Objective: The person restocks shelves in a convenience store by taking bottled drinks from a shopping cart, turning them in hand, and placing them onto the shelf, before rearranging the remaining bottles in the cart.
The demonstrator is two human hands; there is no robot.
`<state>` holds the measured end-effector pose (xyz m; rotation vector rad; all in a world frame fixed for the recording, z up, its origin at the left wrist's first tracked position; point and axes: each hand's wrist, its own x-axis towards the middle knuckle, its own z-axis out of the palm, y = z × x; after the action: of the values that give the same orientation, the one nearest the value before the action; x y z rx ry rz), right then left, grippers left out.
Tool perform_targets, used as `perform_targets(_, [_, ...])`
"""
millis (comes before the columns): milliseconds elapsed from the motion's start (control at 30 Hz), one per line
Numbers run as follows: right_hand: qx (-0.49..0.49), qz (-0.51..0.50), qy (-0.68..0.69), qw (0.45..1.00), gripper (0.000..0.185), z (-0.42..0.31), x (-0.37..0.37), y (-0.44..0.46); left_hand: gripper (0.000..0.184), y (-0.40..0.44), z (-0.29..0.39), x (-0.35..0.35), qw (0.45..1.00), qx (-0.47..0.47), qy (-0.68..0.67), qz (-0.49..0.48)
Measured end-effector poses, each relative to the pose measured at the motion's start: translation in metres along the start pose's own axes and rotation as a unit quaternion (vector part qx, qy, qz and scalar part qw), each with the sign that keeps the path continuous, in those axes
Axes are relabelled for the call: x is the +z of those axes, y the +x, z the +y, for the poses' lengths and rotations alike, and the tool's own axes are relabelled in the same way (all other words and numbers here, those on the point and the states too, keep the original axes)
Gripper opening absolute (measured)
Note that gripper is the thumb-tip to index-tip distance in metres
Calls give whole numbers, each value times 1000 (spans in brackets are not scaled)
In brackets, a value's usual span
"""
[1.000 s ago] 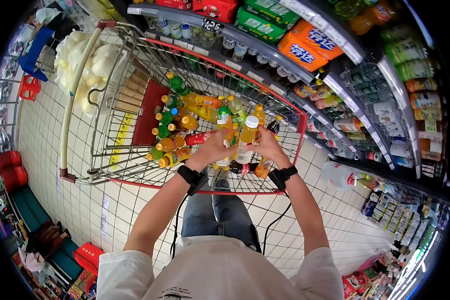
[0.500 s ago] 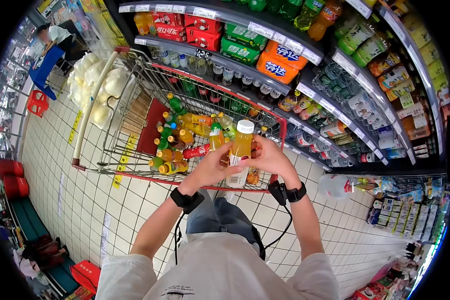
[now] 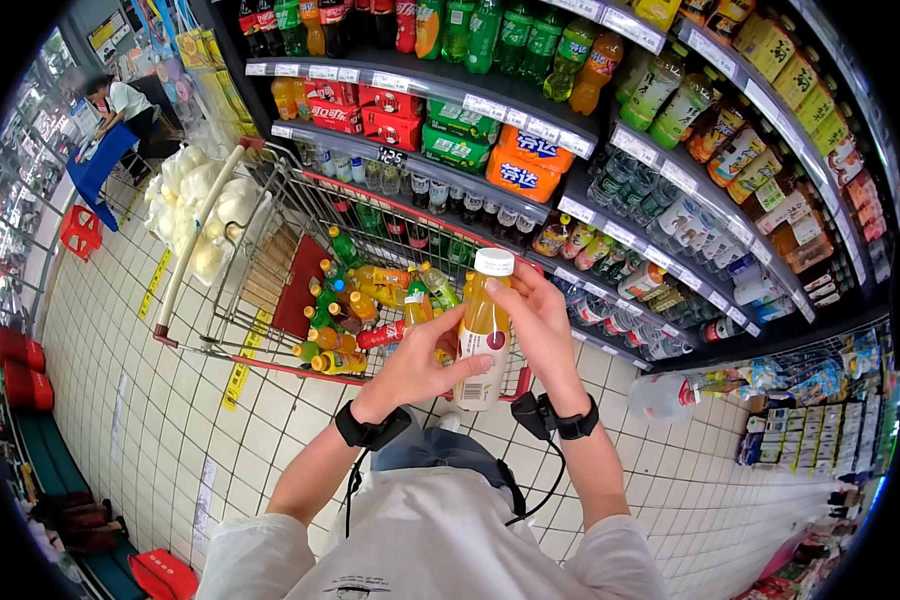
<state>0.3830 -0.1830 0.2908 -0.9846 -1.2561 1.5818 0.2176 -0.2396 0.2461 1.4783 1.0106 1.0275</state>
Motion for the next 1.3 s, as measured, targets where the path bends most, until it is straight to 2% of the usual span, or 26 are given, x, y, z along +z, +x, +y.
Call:
perform_targets(67, [-21,57,9,998,32,-5,6,-7,72,-4,6,2,1000,-2,5,3])
perform_targets(167, [-17,72,4,997,31,-10,8,-8,71,-5,11,2,1000,12,19,1])
perform_targets(500, [29,55,-34,997,31,-8,4,-1,64,-4,6,-2,1000,21,16,-3])
perform_targets(567, [11,29,-29,999,35,-4,5,4,65,-2,-3,-5,1000,16,25,-9])
perform_targets(633, [-6,-26,-32,999,49,8,3,14,66,0,-16,-9,998,28,-4,58])
perform_targets(667, [-7,-44,-54,998,54,13,2,17,66,3,-20,-17,999,13,5,50])
perform_targets(700, [-8,-62,-75,995,59,19,-1,21,63,6,-21,-25,998,-25,-41,33])
perform_targets(733, [-26,-113,-112,987,73,27,-8,31,61,12,-16,-33,996,-46,-62,40])
perform_targets(767, [-23,-115,-113,987,73,32,-13,36,60,17,-13,-40,993,-66,-83,47])
perform_targets(833, [80,-204,-203,954,80,41,-18,47,59,23,-32,-50,994,-58,-63,75])
perform_targets(867, [78,-201,-172,961,82,65,-24,54,57,27,-42,-55,993,-48,-42,100])
perform_targets(1033, [117,-197,-182,956,78,101,-26,85,59,49,-89,-70,992,-72,-51,85])
perform_targets(1100, [175,-196,-159,952,76,133,-34,98,61,59,-125,-74,996,-70,-15,48])
perform_targets(1133, [207,-193,-163,945,71,145,-36,104,62,63,-135,-82,995,-84,52,10])
perform_targets(1167, [214,-193,-163,944,71,166,-41,110,62,66,-153,-84,995,-89,47,10])
perform_targets(1233, [217,-189,-182,940,65,210,-52,118,64,70,-208,-85,969,-247,-21,-11])
perform_targets(1267, [228,-174,-246,926,62,219,-48,120,68,68,-225,-89,963,-248,106,-4])
perform_targets(1300, [233,-175,-244,925,62,227,-46,123,68,67,-251,-95,962,-253,103,-6])
